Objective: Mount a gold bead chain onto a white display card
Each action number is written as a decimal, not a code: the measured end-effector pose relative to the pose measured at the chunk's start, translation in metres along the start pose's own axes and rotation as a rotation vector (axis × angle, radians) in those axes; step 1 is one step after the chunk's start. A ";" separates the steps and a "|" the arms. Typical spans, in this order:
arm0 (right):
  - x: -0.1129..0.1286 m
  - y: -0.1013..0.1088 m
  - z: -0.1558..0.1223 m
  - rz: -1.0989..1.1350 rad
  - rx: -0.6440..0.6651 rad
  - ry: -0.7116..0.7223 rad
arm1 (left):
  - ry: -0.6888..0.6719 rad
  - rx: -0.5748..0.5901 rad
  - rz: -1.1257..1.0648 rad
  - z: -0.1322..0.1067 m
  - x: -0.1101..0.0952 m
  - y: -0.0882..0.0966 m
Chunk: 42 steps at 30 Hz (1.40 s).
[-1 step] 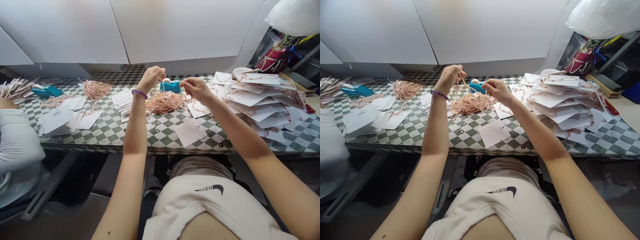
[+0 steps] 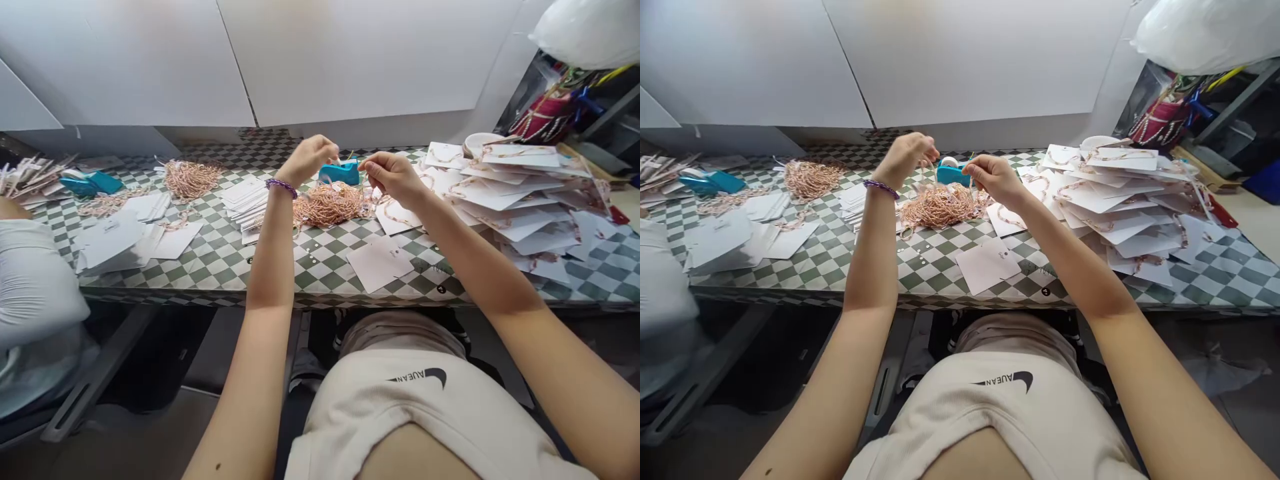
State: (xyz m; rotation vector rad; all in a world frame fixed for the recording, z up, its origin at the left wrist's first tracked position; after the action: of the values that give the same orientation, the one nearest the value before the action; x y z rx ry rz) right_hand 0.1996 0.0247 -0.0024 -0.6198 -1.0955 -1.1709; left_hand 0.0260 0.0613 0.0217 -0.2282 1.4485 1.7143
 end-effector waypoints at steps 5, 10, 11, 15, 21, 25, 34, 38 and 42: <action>-0.005 0.008 0.002 0.059 -0.036 0.018 | -0.175 0.486 -0.079 -0.008 -0.032 -0.061; -0.011 0.020 0.005 0.043 -0.106 0.031 | -0.140 0.412 -0.114 0.001 -0.022 -0.069; -0.012 0.023 0.006 0.020 -0.113 0.042 | -0.120 0.384 -0.152 0.002 -0.019 -0.068; -0.014 0.033 0.006 -0.109 -0.114 0.070 | -0.114 0.234 -0.226 0.006 -0.012 -0.058; -0.021 0.036 0.004 -0.437 -0.078 0.084 | -0.128 0.098 -0.266 0.005 -0.017 -0.044; -0.023 0.037 0.004 -0.422 -0.092 0.085 | -0.082 0.114 -0.268 0.002 -0.018 -0.043; -0.025 0.035 0.005 -0.256 -0.089 0.082 | -0.037 0.153 -0.162 0.009 -0.012 -0.051; -0.027 0.028 0.001 -0.274 -0.052 0.027 | -0.033 0.144 -0.141 0.008 -0.018 -0.053; -0.027 0.022 -0.001 -0.377 -0.035 0.004 | -0.049 0.160 -0.109 0.007 -0.021 -0.056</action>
State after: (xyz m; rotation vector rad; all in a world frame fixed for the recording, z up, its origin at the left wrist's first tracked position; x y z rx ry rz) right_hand 0.2207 0.0416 -0.0239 -0.4468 -1.2245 -1.5160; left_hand 0.0806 0.0551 -0.0035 -0.1743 1.5011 1.4994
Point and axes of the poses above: each hand's wrist, its own z-axis towards the middle knuckle, its own y-axis out of the back of the hand, x = y × z, the point moved 7 cm from there along z, towards the middle knuckle, and after that the axes turned 3 degrees about z, right-handed, at the moved point
